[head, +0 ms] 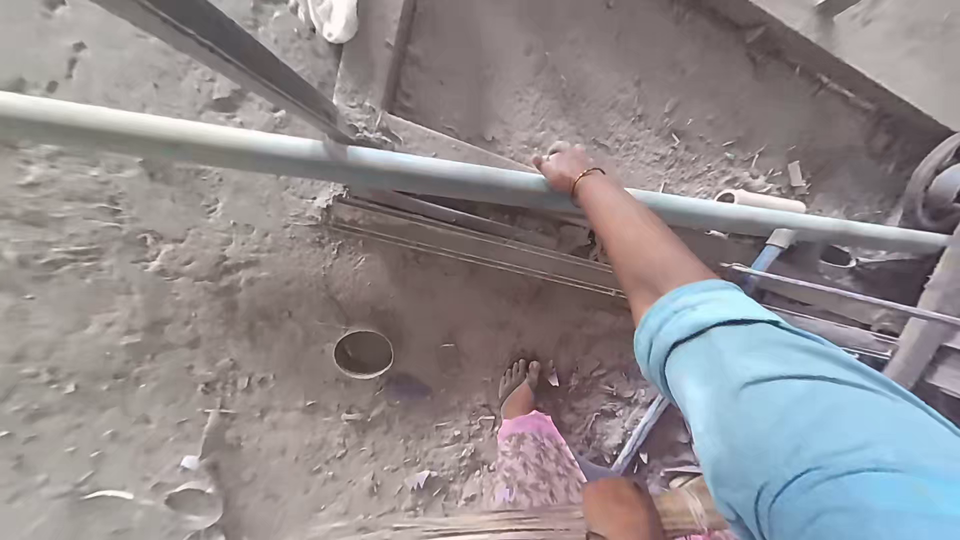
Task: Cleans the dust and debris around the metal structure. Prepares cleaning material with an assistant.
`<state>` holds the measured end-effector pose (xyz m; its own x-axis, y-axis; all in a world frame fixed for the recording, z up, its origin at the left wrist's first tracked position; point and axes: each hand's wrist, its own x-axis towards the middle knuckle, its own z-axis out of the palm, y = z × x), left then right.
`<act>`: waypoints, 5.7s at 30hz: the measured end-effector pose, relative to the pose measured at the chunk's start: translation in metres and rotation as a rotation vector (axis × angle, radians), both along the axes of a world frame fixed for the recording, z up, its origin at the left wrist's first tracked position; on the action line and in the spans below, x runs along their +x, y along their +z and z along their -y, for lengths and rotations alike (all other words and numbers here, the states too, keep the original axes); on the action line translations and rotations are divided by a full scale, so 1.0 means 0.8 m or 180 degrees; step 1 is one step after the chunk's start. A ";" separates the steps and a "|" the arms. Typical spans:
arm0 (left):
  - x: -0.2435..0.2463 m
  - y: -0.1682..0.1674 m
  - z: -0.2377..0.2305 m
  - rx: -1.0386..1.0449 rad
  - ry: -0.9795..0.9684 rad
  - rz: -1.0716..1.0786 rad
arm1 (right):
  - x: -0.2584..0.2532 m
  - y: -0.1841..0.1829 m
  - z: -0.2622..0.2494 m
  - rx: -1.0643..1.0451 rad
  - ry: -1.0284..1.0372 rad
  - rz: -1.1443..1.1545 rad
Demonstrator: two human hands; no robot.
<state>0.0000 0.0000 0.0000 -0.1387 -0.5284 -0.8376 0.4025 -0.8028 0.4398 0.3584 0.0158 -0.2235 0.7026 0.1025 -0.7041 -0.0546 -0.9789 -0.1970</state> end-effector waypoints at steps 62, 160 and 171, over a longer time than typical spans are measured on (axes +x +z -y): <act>-0.047 -0.004 0.186 0.0174 -0.1255 0.0222 | -0.172 0.028 0.402 -0.1304 0.0488 -0.1171; -0.101 -0.044 0.254 0.0454 -0.1515 0.0272 | -0.257 0.026 0.666 0.1078 -0.6220 0.1093; -0.090 -0.040 0.251 0.0370 -0.1673 0.0227 | -0.244 0.006 0.678 0.0616 -0.6432 0.1224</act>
